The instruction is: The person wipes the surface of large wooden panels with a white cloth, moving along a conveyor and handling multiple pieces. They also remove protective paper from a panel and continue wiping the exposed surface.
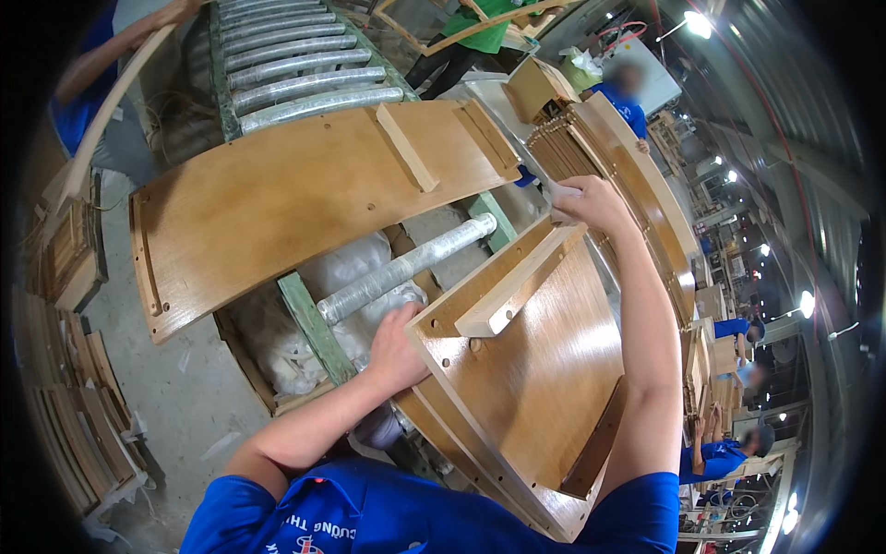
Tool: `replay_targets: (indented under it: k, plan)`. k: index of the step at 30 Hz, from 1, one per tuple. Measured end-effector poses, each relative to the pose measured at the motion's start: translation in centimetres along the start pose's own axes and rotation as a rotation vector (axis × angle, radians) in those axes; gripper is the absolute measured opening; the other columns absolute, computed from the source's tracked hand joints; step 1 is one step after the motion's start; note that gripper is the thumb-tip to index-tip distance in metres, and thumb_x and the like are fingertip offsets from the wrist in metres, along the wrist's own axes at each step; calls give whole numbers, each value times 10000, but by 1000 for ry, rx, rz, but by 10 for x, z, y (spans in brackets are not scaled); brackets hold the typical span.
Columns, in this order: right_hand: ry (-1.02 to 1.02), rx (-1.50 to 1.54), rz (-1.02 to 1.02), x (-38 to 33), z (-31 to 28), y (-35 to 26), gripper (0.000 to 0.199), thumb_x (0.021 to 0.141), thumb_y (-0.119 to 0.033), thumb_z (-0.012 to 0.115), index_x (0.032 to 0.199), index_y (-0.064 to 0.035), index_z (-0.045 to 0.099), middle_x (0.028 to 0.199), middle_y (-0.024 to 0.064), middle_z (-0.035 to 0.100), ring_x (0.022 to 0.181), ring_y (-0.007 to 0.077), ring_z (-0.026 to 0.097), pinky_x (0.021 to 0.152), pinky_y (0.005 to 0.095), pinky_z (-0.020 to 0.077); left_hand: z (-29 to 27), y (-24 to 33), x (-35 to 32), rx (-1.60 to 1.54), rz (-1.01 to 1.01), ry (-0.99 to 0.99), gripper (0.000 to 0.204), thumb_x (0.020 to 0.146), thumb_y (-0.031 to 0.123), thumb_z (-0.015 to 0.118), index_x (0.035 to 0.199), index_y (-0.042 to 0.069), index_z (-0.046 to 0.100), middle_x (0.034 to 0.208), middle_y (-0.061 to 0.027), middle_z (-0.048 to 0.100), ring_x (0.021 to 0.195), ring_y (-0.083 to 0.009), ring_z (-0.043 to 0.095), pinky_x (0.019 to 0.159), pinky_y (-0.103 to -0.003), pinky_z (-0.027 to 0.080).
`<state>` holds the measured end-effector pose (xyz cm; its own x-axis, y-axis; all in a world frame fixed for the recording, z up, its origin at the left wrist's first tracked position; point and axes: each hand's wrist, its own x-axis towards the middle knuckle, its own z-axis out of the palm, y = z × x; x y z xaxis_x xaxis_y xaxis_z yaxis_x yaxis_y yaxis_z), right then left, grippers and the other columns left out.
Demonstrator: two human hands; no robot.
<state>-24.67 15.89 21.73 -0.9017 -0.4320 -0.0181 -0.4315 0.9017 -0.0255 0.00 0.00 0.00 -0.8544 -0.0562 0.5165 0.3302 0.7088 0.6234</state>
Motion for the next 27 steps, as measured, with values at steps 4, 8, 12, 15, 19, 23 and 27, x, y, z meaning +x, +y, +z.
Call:
replay_targets:
  k: [4,8,12,15,19,23,27]
  plan:
    - [-3,21,-30,-29,-1,-19,390,696,-352,626,1025,-148,676,935,147,663,880,282,636,810,357,487,2,4,3,-9,43,-1,243,693,226,596,887,85,640,887,-91,588,942,-263,501,763,-375,403]
    - [-23,62,-66,-54,5,-42,384,708,-349,615,1034,-153,671,933,143,662,866,283,635,800,362,489,0,6,-1,12,73,-6,274,651,224,620,895,100,636,916,-55,589,908,-259,509,751,-375,407]
    - [-18,76,-72,-66,2,-58,407,691,-284,651,1042,-78,657,892,165,664,833,266,649,774,335,491,-2,4,-1,-23,64,-16,242,677,211,602,882,88,640,915,-65,602,958,-255,497,765,-368,402]
    - [2,50,-73,-69,2,-58,409,690,-289,648,1037,-75,660,862,168,665,806,266,651,756,333,495,-1,6,-1,-24,64,-9,248,679,209,602,893,91,642,920,-62,604,961,-256,494,767,-368,397]
    - [15,89,-85,-72,3,-62,409,692,-286,646,1040,-69,659,835,167,666,778,267,653,741,331,499,-1,6,-2,-14,63,-30,255,684,197,599,914,95,642,928,-58,606,967,-255,490,765,-368,392]
    - [10,121,-107,-81,5,-71,415,702,-286,645,1051,-60,652,864,173,664,805,264,651,758,327,493,-3,5,-1,-11,44,-59,260,684,180,600,928,101,640,930,-54,606,965,-254,489,758,-368,391]
    - [12,211,-138,-99,5,-89,414,712,-267,648,1066,-54,643,900,168,665,839,249,648,772,318,488,-6,7,0,-36,51,-41,263,683,177,607,933,102,638,923,-55,603,958,-254,491,760,-367,392]
